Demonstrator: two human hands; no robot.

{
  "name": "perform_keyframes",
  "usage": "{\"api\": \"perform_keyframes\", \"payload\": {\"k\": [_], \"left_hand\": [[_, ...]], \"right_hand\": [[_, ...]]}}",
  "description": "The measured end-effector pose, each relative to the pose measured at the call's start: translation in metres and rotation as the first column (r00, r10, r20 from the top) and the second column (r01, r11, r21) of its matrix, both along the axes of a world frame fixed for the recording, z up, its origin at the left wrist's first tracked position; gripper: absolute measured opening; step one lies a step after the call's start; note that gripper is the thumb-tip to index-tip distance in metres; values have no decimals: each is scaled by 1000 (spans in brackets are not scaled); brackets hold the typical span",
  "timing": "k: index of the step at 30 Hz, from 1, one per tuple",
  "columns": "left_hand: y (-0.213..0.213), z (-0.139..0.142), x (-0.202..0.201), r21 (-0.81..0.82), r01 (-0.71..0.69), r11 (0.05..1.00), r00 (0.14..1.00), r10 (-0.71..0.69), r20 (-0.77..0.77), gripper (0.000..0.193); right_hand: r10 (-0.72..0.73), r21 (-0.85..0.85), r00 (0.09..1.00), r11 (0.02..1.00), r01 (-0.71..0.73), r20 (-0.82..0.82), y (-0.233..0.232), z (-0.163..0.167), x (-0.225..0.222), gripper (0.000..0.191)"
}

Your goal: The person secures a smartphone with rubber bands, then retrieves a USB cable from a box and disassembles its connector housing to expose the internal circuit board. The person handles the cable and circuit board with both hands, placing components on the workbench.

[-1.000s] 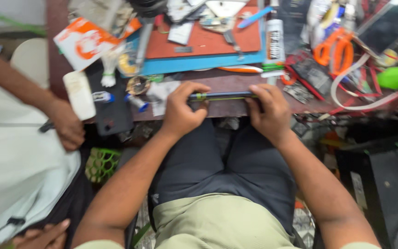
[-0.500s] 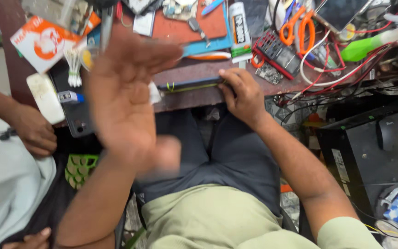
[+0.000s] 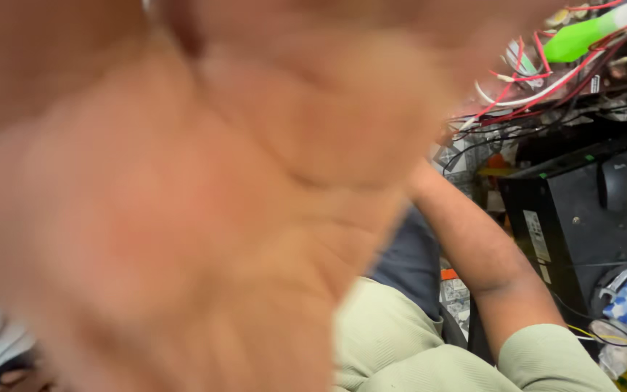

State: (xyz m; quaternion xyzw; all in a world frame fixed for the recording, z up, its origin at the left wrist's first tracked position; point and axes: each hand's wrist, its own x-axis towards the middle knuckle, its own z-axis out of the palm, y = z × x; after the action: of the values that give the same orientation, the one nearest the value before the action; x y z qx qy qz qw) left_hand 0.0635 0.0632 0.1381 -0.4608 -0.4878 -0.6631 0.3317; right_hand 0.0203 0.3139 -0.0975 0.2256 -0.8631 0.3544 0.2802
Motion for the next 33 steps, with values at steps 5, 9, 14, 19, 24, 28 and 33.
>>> {"api": "perform_keyframes", "payload": {"k": [5,9,14,19,24,28,33], "left_hand": [[2,-71,-52,-507,-247,826,881,409,238,81],[-22,-137,-71,-776,-189,601,829,521,202,84],[-22,-200,-85,-841,-168,514,753,618,227,38],[-1,-218,-100,-682,-74,727,751,491,442,40],[9,-209,-112,-635,86,768,747,371,551,32],[4,-199,-122,-655,112,747,822,302,484,23],[-3,-193,-122,-640,107,761,826,291,483,23]], "right_hand": [[-5,-37,999,999,6,47,-11,10,-1,46],[30,-158,988,987,-6,153,-19,17,1,53],[58,-248,978,969,-6,201,-9,13,-2,58],[-114,-273,993,956,112,8,44,39,-6,59],[-383,-845,923,481,235,38,117,76,-39,71],[-271,-785,962,587,198,40,99,70,-49,57],[36,20,998,999,-37,59,28,53,-32,33]]}}
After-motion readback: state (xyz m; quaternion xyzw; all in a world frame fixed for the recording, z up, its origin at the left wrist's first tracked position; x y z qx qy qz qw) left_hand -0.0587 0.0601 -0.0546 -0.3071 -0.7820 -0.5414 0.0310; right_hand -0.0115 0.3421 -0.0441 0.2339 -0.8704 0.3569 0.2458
